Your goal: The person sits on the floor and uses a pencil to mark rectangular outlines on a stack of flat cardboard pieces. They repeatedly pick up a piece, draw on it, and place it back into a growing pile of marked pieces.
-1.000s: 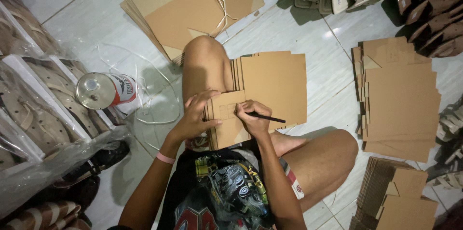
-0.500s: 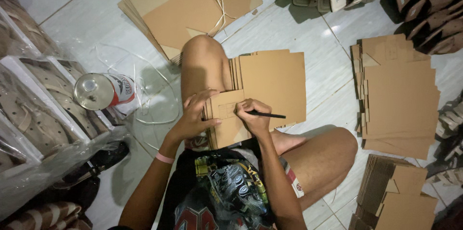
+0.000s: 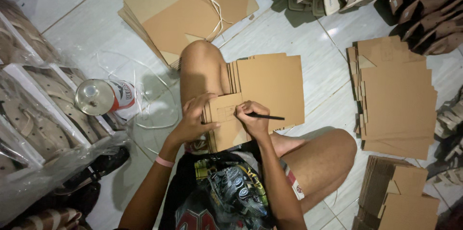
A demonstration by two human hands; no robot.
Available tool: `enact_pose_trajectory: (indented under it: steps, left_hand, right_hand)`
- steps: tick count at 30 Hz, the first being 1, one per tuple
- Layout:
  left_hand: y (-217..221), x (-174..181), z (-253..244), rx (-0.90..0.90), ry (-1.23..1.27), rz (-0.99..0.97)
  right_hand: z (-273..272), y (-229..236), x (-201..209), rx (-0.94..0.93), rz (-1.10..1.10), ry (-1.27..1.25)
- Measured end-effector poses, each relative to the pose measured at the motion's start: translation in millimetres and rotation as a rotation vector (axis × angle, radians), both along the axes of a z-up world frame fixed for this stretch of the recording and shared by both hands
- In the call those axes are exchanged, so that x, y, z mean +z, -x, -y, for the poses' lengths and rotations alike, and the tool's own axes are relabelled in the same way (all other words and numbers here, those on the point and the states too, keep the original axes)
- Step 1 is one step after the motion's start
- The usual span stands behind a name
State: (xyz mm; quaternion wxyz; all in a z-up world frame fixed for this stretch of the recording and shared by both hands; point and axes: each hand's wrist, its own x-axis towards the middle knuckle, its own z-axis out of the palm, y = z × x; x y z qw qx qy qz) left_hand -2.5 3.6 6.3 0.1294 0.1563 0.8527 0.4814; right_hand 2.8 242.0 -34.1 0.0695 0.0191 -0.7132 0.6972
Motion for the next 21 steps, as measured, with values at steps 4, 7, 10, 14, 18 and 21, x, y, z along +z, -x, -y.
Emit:
enact_pose_trajectory:
  steps: [4, 7, 10, 14, 18, 21]
  left_hand:
    - [1, 13, -2, 0.032, -0.010, 0.021]
    - [1, 19, -6, 0.070, -0.026, 0.062]
    - [1, 24, -8, 0.127, -0.063, 0.058]
    - [2, 25, -11, 0.183, -0.178, 0.065]
    - [2, 23, -14, 0.229, -0.184, 0.054]
    - [0, 20, -16, 0.242, -0.196, 0.003]
  right_hand:
    - [-2, -1, -6, 0.062, 0.071, 0.191]
    - [-4, -3, -10, 0.054, 0.065, 0.172]
    - [-4, -1, -12, 0.068, 0.069, 0.244]
    - [-3, -1, -9, 0.032, 0.062, 0.110]
    - [-4, -1, -6, 0.043, 0.028, 0.100]
    - [-5, -1, -10, 0.052, 0.069, 0.141]
